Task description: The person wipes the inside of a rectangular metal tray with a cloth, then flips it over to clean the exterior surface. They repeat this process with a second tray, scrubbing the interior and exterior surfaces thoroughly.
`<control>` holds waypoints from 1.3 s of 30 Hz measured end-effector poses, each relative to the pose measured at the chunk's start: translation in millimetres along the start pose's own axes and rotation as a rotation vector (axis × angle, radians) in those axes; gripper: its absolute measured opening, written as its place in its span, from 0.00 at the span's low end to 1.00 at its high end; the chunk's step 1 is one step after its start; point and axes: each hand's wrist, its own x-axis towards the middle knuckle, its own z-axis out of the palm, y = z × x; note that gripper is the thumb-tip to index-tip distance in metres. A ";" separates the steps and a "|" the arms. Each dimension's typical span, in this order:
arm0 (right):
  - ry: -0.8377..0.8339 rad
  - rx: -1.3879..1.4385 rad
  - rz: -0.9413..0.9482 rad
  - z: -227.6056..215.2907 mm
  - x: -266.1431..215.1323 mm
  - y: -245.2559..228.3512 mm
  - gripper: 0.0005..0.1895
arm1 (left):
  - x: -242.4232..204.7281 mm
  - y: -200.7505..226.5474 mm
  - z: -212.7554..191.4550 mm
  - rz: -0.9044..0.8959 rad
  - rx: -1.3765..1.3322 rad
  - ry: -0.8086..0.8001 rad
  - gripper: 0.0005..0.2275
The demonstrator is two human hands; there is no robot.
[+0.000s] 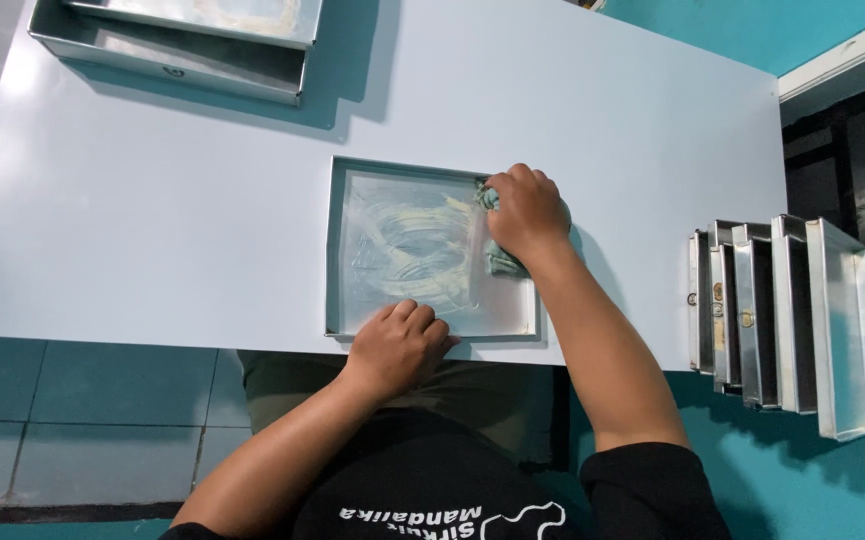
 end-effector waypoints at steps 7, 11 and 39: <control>-0.290 0.143 -0.160 -90.1 -71.6 -51.8 0.20 | -1.0 1.0 5.4 -0.060 -0.019 0.009 0.10; -0.489 0.192 -0.218 -100.2 -102.3 -63.3 0.15 | 0.0 0.0 5.8 -0.069 -0.023 0.013 0.10; -0.660 0.088 -0.330 -101.1 -93.1 -67.1 0.06 | -2.3 1.1 6.8 -0.058 0.001 0.003 0.09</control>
